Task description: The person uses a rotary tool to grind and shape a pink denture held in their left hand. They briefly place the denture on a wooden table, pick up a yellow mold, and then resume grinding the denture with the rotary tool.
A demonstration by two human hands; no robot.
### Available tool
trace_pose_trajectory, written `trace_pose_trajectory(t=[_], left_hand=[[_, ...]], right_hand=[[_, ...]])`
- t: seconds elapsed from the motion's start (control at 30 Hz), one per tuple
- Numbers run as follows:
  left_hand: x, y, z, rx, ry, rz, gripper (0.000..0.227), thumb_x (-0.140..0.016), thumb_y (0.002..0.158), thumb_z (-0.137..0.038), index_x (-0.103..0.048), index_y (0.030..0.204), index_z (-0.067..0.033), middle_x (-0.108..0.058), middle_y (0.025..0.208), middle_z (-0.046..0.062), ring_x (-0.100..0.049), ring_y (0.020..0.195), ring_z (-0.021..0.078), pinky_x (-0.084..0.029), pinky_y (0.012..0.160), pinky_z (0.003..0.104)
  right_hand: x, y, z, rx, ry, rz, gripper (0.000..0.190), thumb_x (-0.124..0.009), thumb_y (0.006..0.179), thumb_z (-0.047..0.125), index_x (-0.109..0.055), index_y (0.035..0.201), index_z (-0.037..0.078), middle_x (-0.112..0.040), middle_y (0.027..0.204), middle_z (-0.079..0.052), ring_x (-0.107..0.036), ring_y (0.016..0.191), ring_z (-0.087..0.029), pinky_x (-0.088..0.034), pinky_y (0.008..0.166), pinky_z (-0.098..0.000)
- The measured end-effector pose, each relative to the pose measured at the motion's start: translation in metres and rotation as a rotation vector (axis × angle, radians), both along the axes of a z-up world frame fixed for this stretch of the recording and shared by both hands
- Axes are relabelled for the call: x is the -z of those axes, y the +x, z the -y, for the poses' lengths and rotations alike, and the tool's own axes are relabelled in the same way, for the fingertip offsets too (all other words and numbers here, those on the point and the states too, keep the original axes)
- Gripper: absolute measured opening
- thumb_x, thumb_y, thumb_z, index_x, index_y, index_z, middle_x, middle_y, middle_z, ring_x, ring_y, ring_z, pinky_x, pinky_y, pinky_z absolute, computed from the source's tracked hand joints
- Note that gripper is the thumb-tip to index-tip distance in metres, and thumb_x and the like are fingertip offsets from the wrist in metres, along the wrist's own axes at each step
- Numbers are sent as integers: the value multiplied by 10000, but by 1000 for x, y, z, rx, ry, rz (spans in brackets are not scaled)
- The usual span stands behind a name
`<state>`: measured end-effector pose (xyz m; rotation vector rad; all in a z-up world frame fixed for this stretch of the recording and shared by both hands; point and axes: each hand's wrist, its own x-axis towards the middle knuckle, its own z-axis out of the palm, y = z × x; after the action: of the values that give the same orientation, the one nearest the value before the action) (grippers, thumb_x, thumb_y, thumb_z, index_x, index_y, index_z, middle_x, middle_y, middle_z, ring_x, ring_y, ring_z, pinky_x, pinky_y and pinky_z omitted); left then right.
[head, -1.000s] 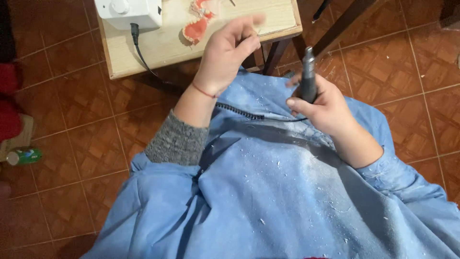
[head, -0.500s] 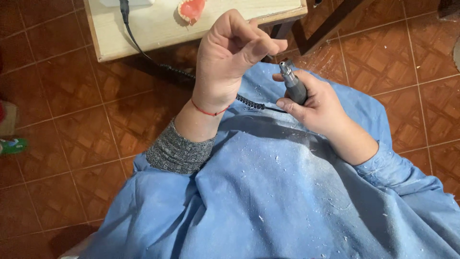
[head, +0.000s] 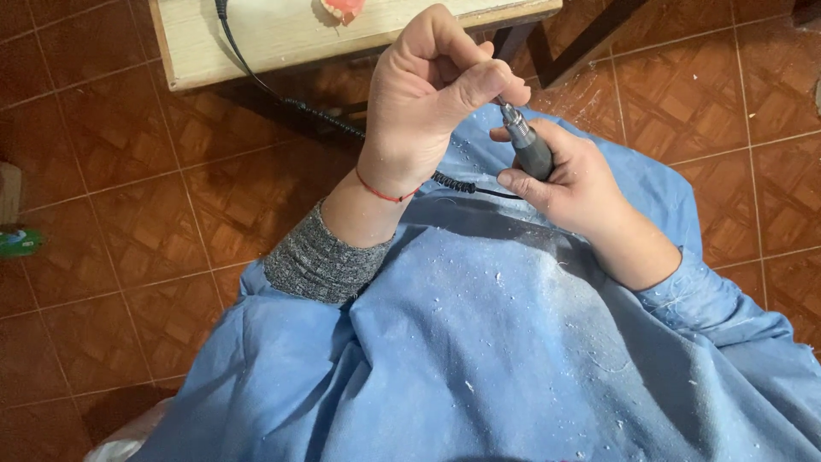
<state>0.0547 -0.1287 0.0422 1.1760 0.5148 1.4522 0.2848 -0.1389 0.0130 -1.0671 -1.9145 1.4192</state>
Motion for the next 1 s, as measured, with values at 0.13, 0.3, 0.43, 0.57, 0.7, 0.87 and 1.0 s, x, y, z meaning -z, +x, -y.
trace_pose_trajectory(t=[0.13,0.3,0.43,0.57,0.7,0.87,1.0], left_hand=[[2,0,-1,24,-18,-3,129,-682,1120,-40,-583,1038,-59,-766,986,99,-754,982,128,-570,996,225],[2,6,-5,45,-38,39,143,-726,1054,-17,-601,1048,-85,-715,968,34,-698,931,80,-588,882,221],[11,9,-8,0,-34,-35,204,-773,1037,5,-604,954,-72,-662,869,-12,-569,778,25,-493,729,172],[15,14,-11,37,-45,-11,178,-767,1040,-1,-613,1000,-79,-677,892,-10,-591,809,35,-512,759,184],[21,22,-15,-73,14,-151,173,-776,1018,-38,-615,971,-82,-681,888,-26,-611,791,14,-534,740,174],[27,15,-27,-176,-32,-253,191,-813,986,-132,-631,992,-75,-652,827,-20,-603,753,44,-535,699,209],[46,-51,-78,-632,463,-901,411,-918,824,-325,-667,1011,-58,-709,907,69,-690,824,202,-580,749,351]], right_hand=[[-11,-7,-1,13,-37,-52,477,-773,897,80,-595,1339,48,-660,1060,52,-597,847,-36,-522,786,-218],[14,11,-2,11,13,-136,379,-725,1005,280,-543,1238,43,-585,963,34,-535,802,-34,-458,715,-196],[16,12,1,51,-30,-215,414,-685,1045,421,-479,1136,74,-558,823,13,-519,669,-36,-421,608,-207],[26,14,3,58,-36,-275,395,-655,1072,423,-468,1097,76,-584,827,-3,-523,616,-43,-422,589,-220],[36,17,2,81,-130,-312,473,-526,1105,501,-518,1073,29,-597,805,-36,-514,603,-86,-416,557,-245],[37,17,-10,99,-305,-320,680,-350,1136,586,-615,1077,-37,-601,720,-79,-505,553,-137,-413,532,-276],[19,20,-15,107,-289,-412,528,-446,1126,482,-577,1233,-18,-591,726,-98,-523,574,-160,-434,550,-289]])
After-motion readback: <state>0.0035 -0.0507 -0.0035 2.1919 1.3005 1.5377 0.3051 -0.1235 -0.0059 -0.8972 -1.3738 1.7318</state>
